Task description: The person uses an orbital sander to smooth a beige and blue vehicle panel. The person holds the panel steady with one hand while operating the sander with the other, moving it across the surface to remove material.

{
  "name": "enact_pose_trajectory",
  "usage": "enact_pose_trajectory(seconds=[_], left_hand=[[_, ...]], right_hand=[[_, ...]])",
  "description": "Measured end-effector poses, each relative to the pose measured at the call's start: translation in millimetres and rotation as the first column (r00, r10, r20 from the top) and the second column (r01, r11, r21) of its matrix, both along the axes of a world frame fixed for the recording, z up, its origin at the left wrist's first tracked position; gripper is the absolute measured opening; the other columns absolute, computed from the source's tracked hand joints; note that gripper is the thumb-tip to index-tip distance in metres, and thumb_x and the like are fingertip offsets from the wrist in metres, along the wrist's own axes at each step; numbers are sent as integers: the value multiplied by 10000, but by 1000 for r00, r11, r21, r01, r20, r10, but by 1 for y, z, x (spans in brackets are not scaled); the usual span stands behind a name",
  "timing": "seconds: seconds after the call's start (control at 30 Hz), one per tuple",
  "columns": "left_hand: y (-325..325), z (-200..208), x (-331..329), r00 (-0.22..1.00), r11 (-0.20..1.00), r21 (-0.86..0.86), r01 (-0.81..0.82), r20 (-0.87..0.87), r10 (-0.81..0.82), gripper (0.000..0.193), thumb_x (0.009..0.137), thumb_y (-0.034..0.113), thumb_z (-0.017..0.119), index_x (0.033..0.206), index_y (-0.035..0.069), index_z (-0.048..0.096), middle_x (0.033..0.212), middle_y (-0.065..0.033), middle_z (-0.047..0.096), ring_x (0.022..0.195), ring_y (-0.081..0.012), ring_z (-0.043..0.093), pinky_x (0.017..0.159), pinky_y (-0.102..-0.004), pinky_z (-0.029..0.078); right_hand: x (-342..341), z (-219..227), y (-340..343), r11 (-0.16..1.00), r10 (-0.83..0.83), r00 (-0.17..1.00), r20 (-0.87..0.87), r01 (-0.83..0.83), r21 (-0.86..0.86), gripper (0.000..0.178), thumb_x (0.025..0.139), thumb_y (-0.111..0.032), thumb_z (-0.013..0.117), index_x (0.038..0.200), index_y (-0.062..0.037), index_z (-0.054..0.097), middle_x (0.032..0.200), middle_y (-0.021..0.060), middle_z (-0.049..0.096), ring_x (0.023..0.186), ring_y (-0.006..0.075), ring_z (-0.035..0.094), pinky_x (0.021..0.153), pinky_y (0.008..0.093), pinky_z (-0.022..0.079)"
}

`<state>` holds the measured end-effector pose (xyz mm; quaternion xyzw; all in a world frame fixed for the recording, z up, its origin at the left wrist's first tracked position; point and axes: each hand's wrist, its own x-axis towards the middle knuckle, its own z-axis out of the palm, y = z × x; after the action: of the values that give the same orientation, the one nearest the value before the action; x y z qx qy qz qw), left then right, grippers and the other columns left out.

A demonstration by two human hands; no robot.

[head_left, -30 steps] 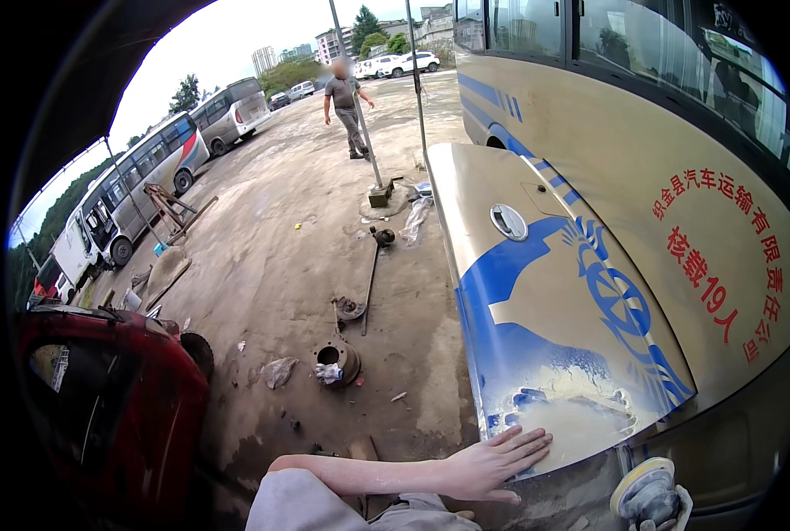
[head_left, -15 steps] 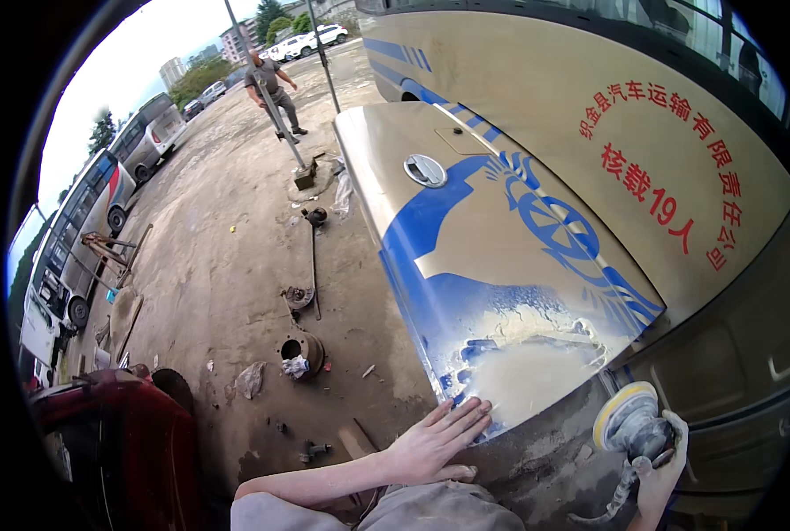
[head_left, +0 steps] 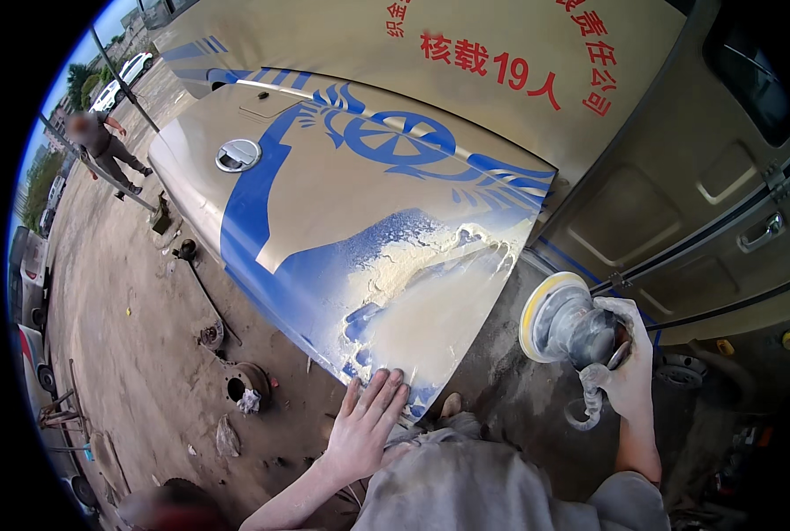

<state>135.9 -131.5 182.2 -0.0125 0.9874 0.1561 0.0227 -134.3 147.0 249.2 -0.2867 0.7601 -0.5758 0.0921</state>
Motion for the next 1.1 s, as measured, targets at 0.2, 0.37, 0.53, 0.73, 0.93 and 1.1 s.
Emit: enact_pose_trajectory(seconds=[0.2, 0.37, 0.53, 0.73, 0.93, 1.1], left_hand=[[-14, 4, -3, 999, 996, 83, 20, -27, -18, 937, 901, 555, 619, 1595, 16, 297, 1688, -153, 242, 1585, -306, 167, 1259, -551, 114], [-1, 17, -16, 993, 996, 54, -70, -97, 75, 921, 980, 531, 520, 1630, -3, 145, 1716, -166, 131, 1599, -299, 89, 1275, -532, 79], [45, -7, -7, 945, 964, 101, -245, -196, 261, 923, 984, 488, 531, 1637, 4, 92, 1724, -159, 77, 1600, -296, 45, 1287, -517, 57], [93, -10, -1, 870, 887, 143, -438, -181, 459, 947, 968, 428, 616, 1636, 8, 93, 1713, -176, 104, 1596, -306, 61, 1288, -520, 75], [97, -1, -4, 812, 823, 100, -559, -135, 568, 907, 971, 461, 614, 1630, 22, 172, 1711, -161, 149, 1594, -314, 93, 1281, -510, 88], [101, 2, -11, 760, 767, 33, -641, -116, 640, 962, 895, 467, 691, 1611, 11, 237, 1696, -163, 210, 1587, -332, 138, 1276, -522, 105]], right_hand=[[15, 9, -29, 997, -65, 996, 54, 66, -32, 1077, 529, -568, 974, 1326, 20, 553, 1242, 77, 525, 1192, 216, 539, 1078, 372, 402], [-17, -28, -3, 1000, -23, 999, -24, 22, -19, 1197, 614, -804, 819, 1395, 43, 493, 1324, 120, 517, 1234, 245, 524, 1075, 403, 421], [-57, -19, -6, 958, 250, 967, -41, -253, -134, 792, 780, -324, 901, 1410, -21, 527, 1206, 125, 592, 839, 185, 632, 641, 288, 541], [-99, 3, -15, 915, 369, 917, -149, -387, -113, 794, 799, -383, 881, 1410, -16, 531, 1197, 117, 612, 928, 204, 634, 754, 298, 540], [-115, 9, -27, 940, 325, 944, -51, -329, -92, 1162, 640, -771, 833, 1395, 45, 492, 1312, 116, 517, 1211, 227, 515, 1047, 380, 429], [-116, 4, -19, 938, 331, 943, -15, -331, -104, 1175, 572, -761, 868, 1348, 48, 517, 1333, 128, 525, 1280, 254, 510, 1143, 407, 367]])
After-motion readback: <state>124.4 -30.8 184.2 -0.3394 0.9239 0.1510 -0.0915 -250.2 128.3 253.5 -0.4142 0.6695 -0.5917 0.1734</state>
